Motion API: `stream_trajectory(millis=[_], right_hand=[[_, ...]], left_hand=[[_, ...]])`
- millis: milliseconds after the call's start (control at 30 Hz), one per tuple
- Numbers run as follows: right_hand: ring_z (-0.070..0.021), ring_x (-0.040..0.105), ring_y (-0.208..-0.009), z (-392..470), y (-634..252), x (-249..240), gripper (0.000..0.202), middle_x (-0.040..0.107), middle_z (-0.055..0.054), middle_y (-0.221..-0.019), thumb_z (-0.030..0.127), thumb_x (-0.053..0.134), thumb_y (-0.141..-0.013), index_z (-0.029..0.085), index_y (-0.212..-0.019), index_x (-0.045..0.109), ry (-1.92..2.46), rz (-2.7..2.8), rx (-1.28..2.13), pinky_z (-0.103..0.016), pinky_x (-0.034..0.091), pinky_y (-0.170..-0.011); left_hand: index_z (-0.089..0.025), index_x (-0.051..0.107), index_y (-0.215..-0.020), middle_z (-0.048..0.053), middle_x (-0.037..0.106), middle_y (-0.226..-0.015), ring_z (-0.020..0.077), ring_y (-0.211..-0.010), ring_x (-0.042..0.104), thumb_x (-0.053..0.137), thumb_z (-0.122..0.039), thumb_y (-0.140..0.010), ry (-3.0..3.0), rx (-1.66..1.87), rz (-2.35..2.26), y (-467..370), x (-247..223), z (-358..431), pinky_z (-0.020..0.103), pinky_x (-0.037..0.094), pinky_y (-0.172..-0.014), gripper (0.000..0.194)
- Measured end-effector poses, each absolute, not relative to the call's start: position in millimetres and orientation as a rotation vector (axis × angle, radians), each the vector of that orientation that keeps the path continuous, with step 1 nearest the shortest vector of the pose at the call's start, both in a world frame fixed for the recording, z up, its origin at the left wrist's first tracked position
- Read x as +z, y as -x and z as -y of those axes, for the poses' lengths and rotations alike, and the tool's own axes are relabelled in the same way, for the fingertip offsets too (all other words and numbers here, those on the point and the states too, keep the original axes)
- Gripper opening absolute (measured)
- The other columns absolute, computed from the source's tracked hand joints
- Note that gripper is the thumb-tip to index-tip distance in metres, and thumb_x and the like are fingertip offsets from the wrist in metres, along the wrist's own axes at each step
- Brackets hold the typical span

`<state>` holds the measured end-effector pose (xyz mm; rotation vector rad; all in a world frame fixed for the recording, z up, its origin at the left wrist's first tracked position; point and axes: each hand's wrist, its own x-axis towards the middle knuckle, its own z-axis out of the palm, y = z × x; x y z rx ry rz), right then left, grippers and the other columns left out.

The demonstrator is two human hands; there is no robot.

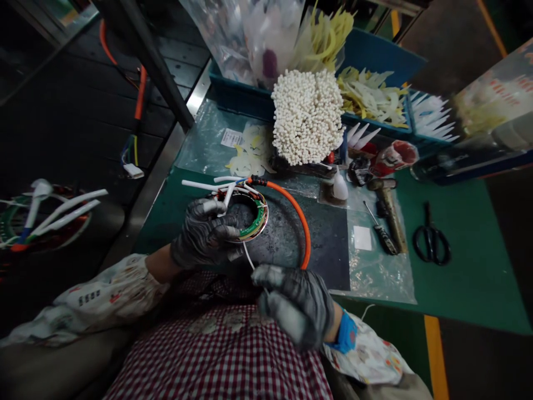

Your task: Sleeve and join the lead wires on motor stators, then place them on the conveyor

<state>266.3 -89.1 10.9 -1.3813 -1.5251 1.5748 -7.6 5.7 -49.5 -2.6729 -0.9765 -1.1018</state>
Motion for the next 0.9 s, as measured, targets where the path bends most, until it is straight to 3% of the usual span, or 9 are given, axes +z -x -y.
stream_trajectory(millis=[133,300,433,600,767,900], right_hand=[[-0.0299,0.083,-0.089,49.0,-245.0,-8.7,0.023,0.085,-0.006,-0.095,0.049,0.084,-0.090,0.034,-0.108,0.086,1.415,1.800,1.018,-0.044,0.070,-0.085],[-0.0352,0.085,-0.095,13.1,-223.7,-11.0,0.030,0.088,-0.011,-0.105,0.047,0.072,-0.103,0.029,-0.125,0.084,1.401,2.051,0.610,-0.048,0.069,-0.084],[-0.0276,0.082,-0.086,2.7,-215.6,-12.8,0.023,0.086,-0.008,-0.095,0.041,0.067,-0.107,0.028,-0.114,0.085,1.200,2.012,0.725,-0.043,0.069,-0.082],[-0.0229,0.083,-0.099,-9.8,-225.4,-4.2,0.026,0.088,-0.005,-0.107,0.044,0.067,-0.111,0.025,-0.112,0.085,1.034,1.752,1.166,-0.039,0.070,-0.094],[-0.0210,0.081,-0.083,-15.7,-233.0,5.3,0.016,0.085,-0.001,-0.094,0.040,0.085,-0.097,0.025,-0.101,0.085,1.037,1.747,1.274,-0.037,0.071,-0.079],[-0.0196,0.079,-0.080,-14.6,-231.4,1.3,0.011,0.084,0.000,-0.092,0.036,0.084,-0.097,0.025,-0.099,0.085,1.028,1.728,1.253,-0.036,0.069,-0.075]], left_hand=[[-0.029,0.079,-0.091,0.002,0.085,-0.104,0.0280,-0.104,0.074,0.072,-0.044,-0.089,2.744,-1.089,1.023,7.9,-48.3,-4.7,0.046,0.063,-0.101,0.017],[-0.031,0.082,-0.101,0.000,0.087,-0.109,0.0281,-0.106,0.077,0.079,-0.038,-0.087,2.777,-1.156,0.946,10.0,-51.9,-6.9,0.045,0.065,-0.098,0.016],[-0.029,0.082,-0.095,0.003,0.086,-0.103,0.0306,-0.105,0.076,0.081,-0.043,-0.087,2.758,-1.212,0.886,11.5,-54.7,-11.5,0.049,0.065,-0.094,0.017],[-0.028,0.080,-0.095,0.003,0.083,-0.106,0.0279,-0.103,0.073,0.079,-0.044,-0.090,2.754,-1.256,0.837,10.2,-52.8,-12.9,0.047,0.063,-0.096,0.017],[-0.027,0.081,-0.095,0.005,0.082,-0.103,0.0285,-0.103,0.070,0.080,-0.051,-0.091,2.763,-1.227,0.876,10.4,-52.3,-12.6,0.046,0.061,-0.095,0.024],[-0.028,0.081,-0.090,0.004,0.080,-0.099,0.0263,-0.098,0.069,0.078,-0.054,-0.093,2.755,-1.240,0.904,8.6,-51.4,-13.3,0.044,0.061,-0.089,0.027]])
